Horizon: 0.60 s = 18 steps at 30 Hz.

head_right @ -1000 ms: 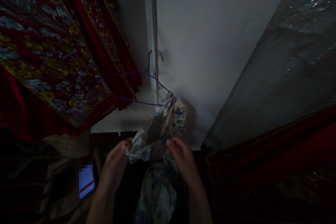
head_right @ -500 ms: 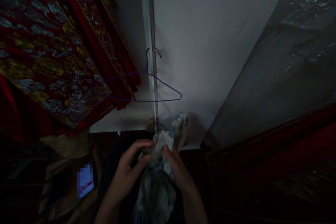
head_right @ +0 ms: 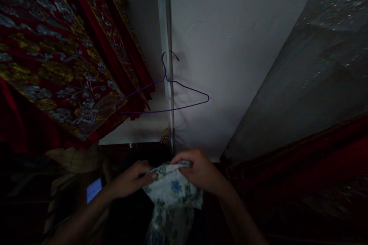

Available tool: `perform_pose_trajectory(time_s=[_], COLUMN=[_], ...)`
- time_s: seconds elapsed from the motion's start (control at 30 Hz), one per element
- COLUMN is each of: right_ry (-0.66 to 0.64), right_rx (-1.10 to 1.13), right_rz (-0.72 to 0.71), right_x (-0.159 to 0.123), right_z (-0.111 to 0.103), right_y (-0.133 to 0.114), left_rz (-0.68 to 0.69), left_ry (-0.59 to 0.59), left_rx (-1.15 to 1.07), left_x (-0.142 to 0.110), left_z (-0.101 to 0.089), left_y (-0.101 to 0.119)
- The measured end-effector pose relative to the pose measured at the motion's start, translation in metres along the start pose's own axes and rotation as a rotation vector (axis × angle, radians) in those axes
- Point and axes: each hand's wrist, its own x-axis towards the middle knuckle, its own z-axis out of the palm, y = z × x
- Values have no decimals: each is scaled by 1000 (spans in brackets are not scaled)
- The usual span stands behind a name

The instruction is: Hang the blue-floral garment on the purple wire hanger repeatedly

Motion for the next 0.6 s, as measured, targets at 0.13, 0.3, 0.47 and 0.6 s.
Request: perform_pose_trajectory(time_s=[0.13, 0.3, 0.47, 0.6], right_ry=[375, 343, 327, 371], right_rx=[60, 34, -33, -144], right_rz=[-140, -194, -60, -146], right_x=[38, 115, 159, 141], right_z=[-25, -30, -30, -46], right_y=[-17, -1, 46, 59], left_rz=[-86, -54, -201, -282], left_ry=[80, -15, -186, -321], left_rx=[-151, -351, -476, -91], left_x=[-1, 8, 10, 6], left_z=[-31, -39, -24, -23], left_y=[13, 48, 34, 4])
